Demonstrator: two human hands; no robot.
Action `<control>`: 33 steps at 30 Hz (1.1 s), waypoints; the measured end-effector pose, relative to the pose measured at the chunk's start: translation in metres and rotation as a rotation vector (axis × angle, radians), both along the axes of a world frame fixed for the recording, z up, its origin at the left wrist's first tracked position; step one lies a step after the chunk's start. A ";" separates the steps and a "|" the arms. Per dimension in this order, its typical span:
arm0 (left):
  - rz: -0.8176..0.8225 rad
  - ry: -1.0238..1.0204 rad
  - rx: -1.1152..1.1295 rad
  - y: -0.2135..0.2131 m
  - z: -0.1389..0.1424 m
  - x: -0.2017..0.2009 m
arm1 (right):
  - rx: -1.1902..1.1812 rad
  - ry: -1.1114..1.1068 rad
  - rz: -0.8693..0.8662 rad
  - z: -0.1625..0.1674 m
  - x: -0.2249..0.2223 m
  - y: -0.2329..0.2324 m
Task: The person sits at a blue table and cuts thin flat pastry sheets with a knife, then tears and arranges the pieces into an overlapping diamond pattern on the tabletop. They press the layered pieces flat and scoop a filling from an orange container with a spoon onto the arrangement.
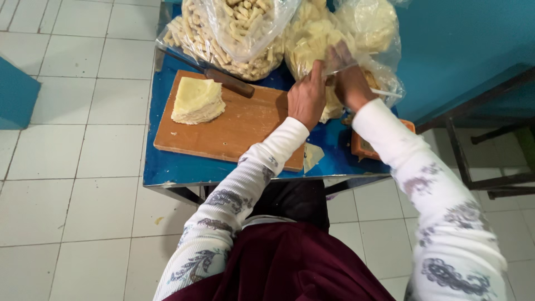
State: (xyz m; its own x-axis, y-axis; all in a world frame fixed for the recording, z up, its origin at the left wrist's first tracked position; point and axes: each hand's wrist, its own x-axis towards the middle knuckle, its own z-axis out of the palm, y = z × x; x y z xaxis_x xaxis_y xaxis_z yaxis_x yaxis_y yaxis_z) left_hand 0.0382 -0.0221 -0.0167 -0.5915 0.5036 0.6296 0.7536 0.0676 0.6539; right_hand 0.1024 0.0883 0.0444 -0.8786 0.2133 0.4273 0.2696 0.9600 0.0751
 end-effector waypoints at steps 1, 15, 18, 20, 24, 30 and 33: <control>-0.021 -0.001 0.017 -0.003 0.000 0.001 | -0.050 -0.096 -0.065 -0.001 0.017 0.000; -0.067 -0.068 0.170 -0.017 0.024 -0.023 | -0.309 -0.562 -0.104 -0.010 0.023 0.014; -0.076 -0.066 0.156 -0.010 0.025 -0.024 | -0.254 -0.609 -0.145 -0.005 0.021 0.012; -0.093 -0.060 0.209 -0.006 0.025 -0.028 | -0.193 -0.530 -0.137 -0.009 0.025 0.005; -0.108 -0.069 0.236 0.004 0.027 -0.032 | -0.529 -0.414 -0.174 -0.006 0.045 0.005; -0.221 -0.071 0.358 0.015 0.029 -0.030 | -0.819 -0.035 -0.162 0.024 0.068 0.029; -0.236 -0.131 0.280 0.016 0.033 -0.034 | -0.702 0.007 -0.052 0.027 0.058 0.023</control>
State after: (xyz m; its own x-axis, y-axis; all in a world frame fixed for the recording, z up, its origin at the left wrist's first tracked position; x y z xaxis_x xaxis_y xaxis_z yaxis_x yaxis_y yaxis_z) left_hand 0.0040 -0.0060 0.0164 -0.5640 0.4554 0.6889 0.6361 -0.2924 0.7141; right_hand 0.1601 0.1116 0.0717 -0.8573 0.4828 0.1788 0.3149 0.7665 -0.5597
